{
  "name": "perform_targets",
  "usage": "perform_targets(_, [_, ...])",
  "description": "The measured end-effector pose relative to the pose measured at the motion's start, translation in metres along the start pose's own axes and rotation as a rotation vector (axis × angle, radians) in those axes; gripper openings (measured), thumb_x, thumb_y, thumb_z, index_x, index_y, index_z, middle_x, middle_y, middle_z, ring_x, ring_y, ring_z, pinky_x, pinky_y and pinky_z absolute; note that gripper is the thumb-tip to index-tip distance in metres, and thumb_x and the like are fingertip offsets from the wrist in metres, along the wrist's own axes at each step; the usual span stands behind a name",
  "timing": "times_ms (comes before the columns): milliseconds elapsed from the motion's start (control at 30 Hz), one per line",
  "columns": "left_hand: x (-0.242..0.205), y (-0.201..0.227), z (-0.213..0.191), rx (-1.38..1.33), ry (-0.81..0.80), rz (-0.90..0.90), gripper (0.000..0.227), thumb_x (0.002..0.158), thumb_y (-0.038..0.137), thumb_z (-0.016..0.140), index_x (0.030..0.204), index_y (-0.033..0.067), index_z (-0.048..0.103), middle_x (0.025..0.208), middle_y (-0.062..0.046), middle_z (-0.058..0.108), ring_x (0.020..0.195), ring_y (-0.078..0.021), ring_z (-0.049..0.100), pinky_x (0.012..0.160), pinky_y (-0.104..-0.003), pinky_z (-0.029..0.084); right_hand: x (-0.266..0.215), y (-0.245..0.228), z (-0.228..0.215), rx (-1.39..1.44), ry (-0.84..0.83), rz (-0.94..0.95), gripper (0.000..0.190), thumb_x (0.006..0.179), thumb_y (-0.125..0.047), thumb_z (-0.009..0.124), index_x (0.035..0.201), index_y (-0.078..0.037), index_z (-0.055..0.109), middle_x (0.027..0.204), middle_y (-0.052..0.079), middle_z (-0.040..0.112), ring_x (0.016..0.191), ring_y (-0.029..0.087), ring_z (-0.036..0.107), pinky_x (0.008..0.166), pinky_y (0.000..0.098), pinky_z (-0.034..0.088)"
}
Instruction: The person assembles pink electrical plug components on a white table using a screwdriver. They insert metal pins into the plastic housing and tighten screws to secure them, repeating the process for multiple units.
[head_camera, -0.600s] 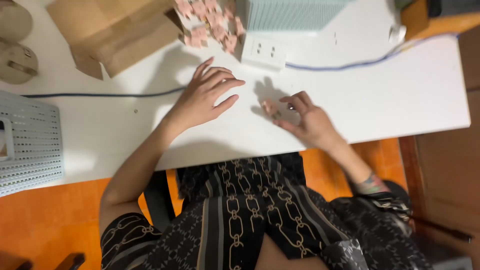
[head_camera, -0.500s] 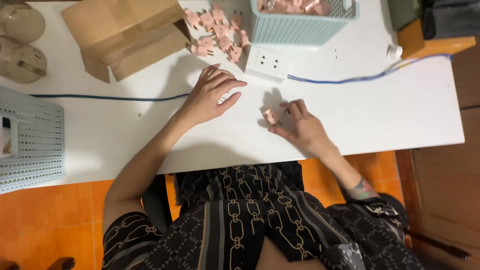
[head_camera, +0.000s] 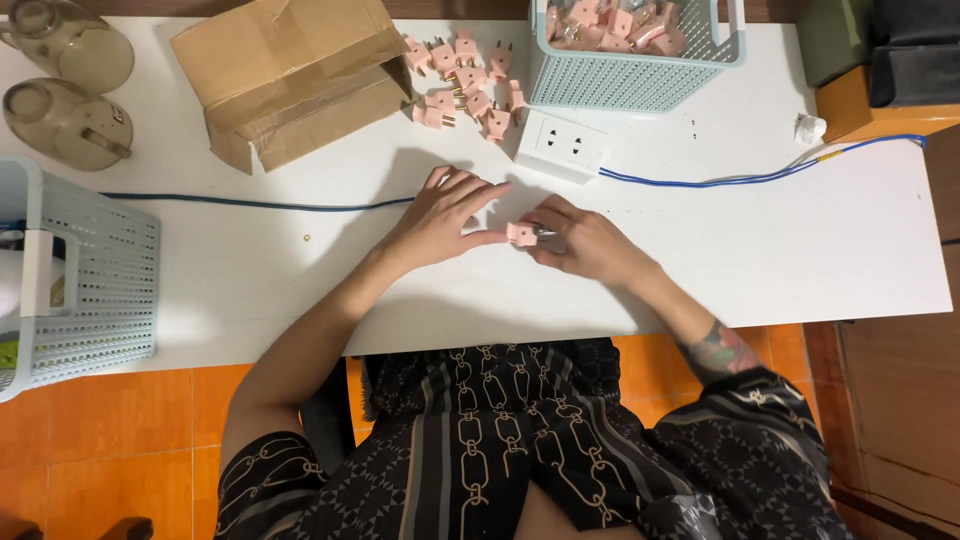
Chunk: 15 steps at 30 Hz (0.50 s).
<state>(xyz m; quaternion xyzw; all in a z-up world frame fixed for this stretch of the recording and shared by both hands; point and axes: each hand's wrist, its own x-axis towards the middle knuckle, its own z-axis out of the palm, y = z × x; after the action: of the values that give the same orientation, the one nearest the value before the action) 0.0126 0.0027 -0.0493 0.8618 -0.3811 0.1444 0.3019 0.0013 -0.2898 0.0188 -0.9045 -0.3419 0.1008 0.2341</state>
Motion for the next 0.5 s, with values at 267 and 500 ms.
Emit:
perform_targets(267, [-0.011,-0.007,-0.001,0.074,-0.11,-0.007,0.069,0.108,0.053,0.08,0.162,0.0148,0.062,0.118,-0.004,0.076,0.125,-0.0233,0.067,0.124,-0.05,0.037,0.042,0.007,0.014,0.047,-0.005,-0.198,0.045,0.1,-0.033,0.084,0.134,-0.003,0.081,0.125,0.015,0.077,0.102,0.044,0.084,0.093,0.0559,0.068])
perform_targets(500, [-0.005,0.0,-0.01,0.04,-0.095,0.013,0.059,0.107,0.041,0.083,0.157,0.0149,0.067,0.109,-0.002,0.077,0.12,-0.0223,0.069,0.124,-0.051,0.037,0.035,0.025,0.029,0.099,0.092,-0.243,0.046,0.1,-0.036,0.088,0.135,-0.007,0.083,0.127,0.009,0.076,0.105,0.037,0.083,0.096,0.0504,0.067])
